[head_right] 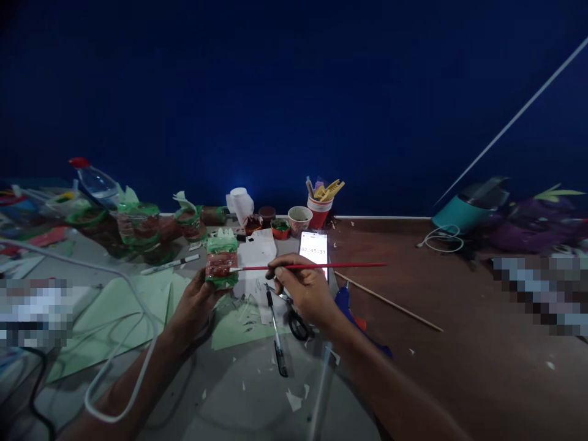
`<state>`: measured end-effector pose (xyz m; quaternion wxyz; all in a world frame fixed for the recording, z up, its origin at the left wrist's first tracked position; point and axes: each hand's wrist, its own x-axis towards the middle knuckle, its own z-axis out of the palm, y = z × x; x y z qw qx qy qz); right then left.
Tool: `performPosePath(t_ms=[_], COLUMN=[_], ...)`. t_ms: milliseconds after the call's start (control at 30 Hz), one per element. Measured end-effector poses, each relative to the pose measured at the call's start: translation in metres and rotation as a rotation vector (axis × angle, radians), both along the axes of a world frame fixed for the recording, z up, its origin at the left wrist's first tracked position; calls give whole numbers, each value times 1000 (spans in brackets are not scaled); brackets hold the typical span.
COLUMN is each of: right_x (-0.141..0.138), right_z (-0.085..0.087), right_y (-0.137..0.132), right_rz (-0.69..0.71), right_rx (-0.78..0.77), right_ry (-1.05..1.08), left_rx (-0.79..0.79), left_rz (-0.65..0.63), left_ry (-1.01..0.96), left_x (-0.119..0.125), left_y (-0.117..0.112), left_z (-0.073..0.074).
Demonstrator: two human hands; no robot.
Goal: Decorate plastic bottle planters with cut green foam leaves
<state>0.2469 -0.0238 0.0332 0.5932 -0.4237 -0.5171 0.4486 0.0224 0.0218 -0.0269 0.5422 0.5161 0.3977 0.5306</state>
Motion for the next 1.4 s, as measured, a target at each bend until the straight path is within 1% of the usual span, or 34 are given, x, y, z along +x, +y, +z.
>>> performPosePath(t_ms=[100, 233, 300, 367, 433, 533, 633, 767, 833, 900, 1000, 1067, 1233, 1333, 1400], right_x=[0, 1, 2, 2, 5, 10, 13, 10, 10, 13, 21, 28, 39, 39, 35], right_z=[1, 4, 4, 3, 1, -3, -4, 1, 3, 5, 6, 6, 10, 15, 17], right_y=[1, 1, 1, 2, 4, 7, 10, 10, 11, 14, 19, 22, 37, 56, 73], right_rz=[34, -38, -25, -4, -36, -91, -44, -34, -63, -125, -253, -307, -325, -350, -357], right_rx=[-11, -22, -17, -32, -48, -5, 36, -36, -77, -91, -56, -24, 35, 42, 37], right_ry=[-19, -16, 1, -30, -57, 33, 147, 242, 281, 289, 259, 213, 66, -49, -179], left_rx=[-5, -34, -53, -74, -89, -102, -134, -173, -178, -175, -168, -164, -149, -153, -165], left_rz=[-4, -32, -52, -65, -70, -80, -81, -62, -38, 6, 52, 63, 50, 41, 32], left_ry=[-6, -33, -65, -114, -159, -192, -217, -308, -337, -350, -359, -362, -402, -423, -424], left_x=[1, 0, 0, 0, 0, 0, 0, -1, -3, -6, -9, -8, -6, -6, -8], left_y=[1, 2, 2, 2, 1, 1, 1, 3, 5, 6, 7, 6, 8, 9, 10], left_z=[-2, -6, -7, -7, -7, -6, -4, 1, 4, 8, 13, 14, 8, 4, 4])
